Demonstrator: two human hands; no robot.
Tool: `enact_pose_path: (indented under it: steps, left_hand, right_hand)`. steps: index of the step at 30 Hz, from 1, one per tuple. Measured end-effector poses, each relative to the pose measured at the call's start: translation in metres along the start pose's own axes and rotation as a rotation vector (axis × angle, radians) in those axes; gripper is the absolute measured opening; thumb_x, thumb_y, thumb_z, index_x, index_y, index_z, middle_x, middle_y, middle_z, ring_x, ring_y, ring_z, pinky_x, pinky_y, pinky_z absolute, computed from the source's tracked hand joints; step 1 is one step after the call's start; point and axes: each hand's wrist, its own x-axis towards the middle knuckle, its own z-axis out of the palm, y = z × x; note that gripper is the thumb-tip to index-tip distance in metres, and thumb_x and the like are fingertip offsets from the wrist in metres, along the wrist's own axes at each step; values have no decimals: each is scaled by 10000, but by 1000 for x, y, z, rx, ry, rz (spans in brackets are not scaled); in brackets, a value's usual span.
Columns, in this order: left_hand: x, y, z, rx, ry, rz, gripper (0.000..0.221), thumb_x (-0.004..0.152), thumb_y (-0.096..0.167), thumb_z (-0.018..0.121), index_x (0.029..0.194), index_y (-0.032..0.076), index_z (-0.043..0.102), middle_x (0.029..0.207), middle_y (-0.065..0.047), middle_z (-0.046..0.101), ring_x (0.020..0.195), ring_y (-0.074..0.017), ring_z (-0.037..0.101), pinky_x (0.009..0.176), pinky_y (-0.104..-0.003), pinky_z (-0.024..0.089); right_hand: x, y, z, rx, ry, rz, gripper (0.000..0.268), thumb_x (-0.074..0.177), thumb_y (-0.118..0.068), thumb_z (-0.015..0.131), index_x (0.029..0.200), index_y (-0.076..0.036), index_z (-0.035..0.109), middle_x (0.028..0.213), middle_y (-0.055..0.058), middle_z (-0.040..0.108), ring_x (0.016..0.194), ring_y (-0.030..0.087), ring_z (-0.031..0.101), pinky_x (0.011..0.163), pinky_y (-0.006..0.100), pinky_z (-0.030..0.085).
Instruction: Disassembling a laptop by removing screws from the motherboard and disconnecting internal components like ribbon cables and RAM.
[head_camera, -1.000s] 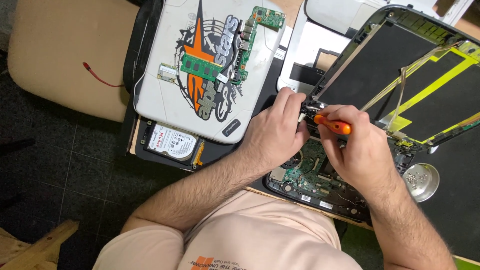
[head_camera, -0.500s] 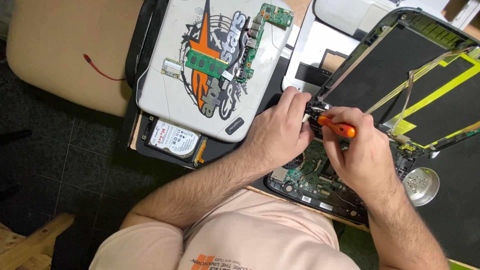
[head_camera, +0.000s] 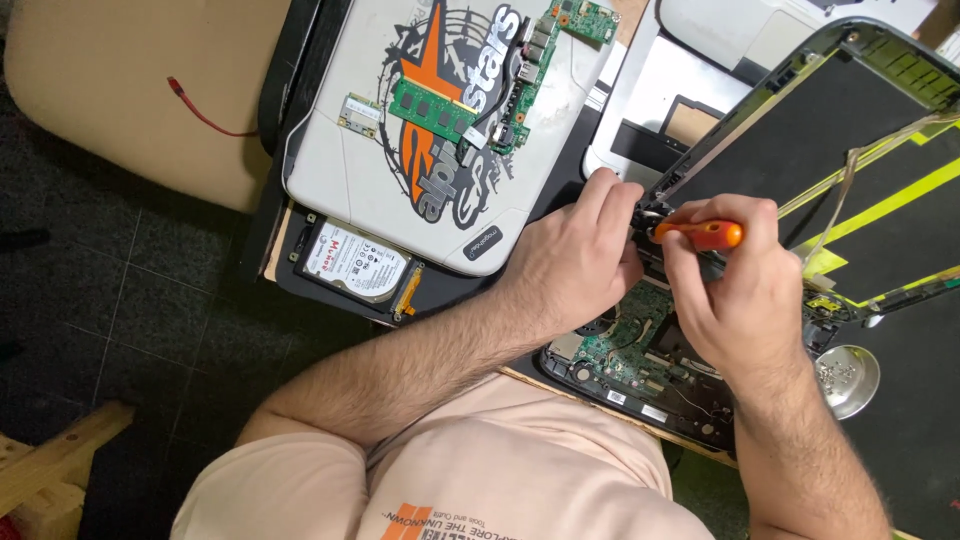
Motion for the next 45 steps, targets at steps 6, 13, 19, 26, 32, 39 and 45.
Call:
enact_pose_path:
  steps: [6,13,19,26,32,39,45]
  left_hand:
    - [0,0,0,-25,-23,-8,553,955,176,864,1434,62,615,1349,-172,622,781,-434,810,508,-564,601]
    - [-4,-3,6,91,57,61,532,948,141,859,1426,61,640,1332,-149,639,781,-320,814,523,-442,609]
    - [-4,-1,5,147,75,104,534,968,134,857,1453,38,655,1352,-139,654,820,-271,829,556,-392,631]
    - [-1,0,-2,30,-12,55,615,957,101,836,1524,28,608,1437,-143,627,884,-350,842,637,-479,708]
    - [-4,-1,2,64,28,71,613,966,99,846,1534,45,622,1467,-125,660,947,-307,864,681,-429,711]
    - [-4,0,3,76,-13,21,868,1010,146,871,1798,104,508,1490,-111,671,920,-377,862,677,-512,692]
    - [-3,-1,0,14,-19,58,674,994,96,853,1608,39,581,1501,-140,639,964,-342,855,679,-449,719]
  right_hand:
    - [-6,6,2,-71,-65,-41,336,1230,-45,801,1497,39,616,1400,182,859,1164,368,876,907,533,695]
    - [-16,4,6,115,34,-22,316,1259,58,764,1436,31,503,1386,257,860,1224,408,881,1043,485,659]
    - [-27,12,12,149,94,-64,327,1248,65,779,1422,39,503,1396,289,853,1262,423,892,1051,472,685]
    - [-28,18,13,47,48,-165,327,1239,35,765,1400,45,480,1386,265,840,1251,426,881,987,444,646]
    - [-28,22,15,71,51,-206,317,1233,46,752,1376,53,469,1368,300,823,1224,456,873,997,453,649]
    - [-28,26,16,19,75,-277,298,1227,54,758,1367,76,496,1365,342,815,1201,466,880,960,455,668]
    - [-28,26,15,74,45,-287,323,1186,122,735,1351,73,461,1331,366,793,1195,498,867,989,482,672]
